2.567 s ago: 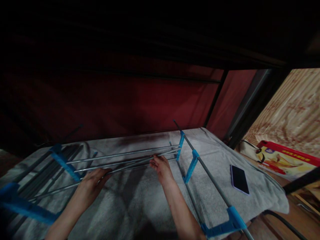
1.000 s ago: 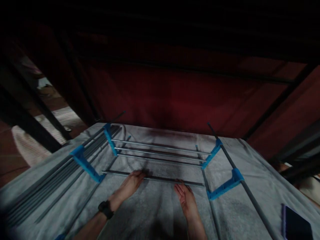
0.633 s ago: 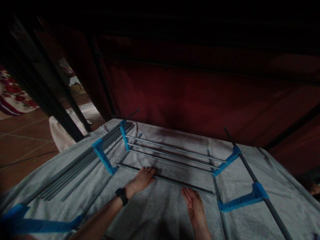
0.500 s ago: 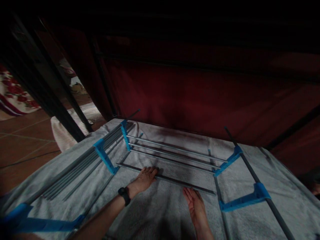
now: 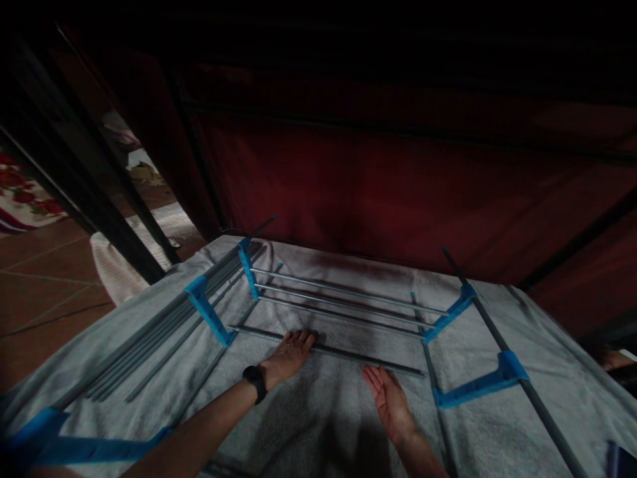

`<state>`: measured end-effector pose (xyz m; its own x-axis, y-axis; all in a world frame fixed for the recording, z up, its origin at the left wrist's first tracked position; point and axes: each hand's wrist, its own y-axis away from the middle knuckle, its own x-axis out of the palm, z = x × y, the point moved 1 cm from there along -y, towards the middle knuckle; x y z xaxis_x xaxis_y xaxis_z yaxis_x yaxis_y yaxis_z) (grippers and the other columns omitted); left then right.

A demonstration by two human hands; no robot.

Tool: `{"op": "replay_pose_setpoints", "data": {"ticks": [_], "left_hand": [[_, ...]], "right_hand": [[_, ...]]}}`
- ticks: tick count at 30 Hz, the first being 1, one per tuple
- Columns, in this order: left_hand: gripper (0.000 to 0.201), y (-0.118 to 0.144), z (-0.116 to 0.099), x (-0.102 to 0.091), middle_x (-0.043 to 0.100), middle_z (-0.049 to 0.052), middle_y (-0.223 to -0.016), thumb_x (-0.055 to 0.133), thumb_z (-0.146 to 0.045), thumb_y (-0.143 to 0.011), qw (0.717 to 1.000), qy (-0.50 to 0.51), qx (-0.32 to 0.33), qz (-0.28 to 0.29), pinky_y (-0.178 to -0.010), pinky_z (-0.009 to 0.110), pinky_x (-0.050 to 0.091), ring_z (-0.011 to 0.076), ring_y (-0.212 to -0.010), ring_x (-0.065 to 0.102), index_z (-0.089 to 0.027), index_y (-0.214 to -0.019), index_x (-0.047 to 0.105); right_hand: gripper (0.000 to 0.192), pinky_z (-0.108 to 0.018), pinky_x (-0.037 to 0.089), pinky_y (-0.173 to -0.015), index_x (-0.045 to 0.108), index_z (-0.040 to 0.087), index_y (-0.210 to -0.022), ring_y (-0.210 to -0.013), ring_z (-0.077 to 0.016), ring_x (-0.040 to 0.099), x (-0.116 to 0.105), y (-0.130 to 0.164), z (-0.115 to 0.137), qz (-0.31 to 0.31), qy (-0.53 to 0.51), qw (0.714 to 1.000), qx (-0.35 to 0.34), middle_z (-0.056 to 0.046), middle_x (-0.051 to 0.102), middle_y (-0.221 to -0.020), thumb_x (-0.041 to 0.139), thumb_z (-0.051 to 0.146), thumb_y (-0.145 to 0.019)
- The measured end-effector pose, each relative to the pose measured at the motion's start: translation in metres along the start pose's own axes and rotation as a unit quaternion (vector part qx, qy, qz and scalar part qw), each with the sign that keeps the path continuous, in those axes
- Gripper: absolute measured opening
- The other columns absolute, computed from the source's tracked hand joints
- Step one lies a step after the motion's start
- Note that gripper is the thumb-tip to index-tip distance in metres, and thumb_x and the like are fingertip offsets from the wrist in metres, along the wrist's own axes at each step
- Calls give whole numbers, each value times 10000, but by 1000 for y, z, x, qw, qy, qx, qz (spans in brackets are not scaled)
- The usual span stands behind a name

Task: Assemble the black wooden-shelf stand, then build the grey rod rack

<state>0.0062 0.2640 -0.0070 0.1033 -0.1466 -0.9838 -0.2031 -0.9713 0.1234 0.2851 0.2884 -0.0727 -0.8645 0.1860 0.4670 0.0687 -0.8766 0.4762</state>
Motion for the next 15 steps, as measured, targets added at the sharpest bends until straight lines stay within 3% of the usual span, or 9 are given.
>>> {"op": "replay_pose_setpoints", "data": {"ticks": [15], "left_hand": [[420,1,-3,5,579,163,-1299,342,-74,-939,1000,-23,-9,-16,-999,475,407,297,-1179,544,-144,-1321,505]], "right_hand": [[301,-351,548,-998,632,190,-822,-1001,-223,721,-2,-13,-7,-16,-12,1000,9,-93,756,-942,834,376,-696]]}}
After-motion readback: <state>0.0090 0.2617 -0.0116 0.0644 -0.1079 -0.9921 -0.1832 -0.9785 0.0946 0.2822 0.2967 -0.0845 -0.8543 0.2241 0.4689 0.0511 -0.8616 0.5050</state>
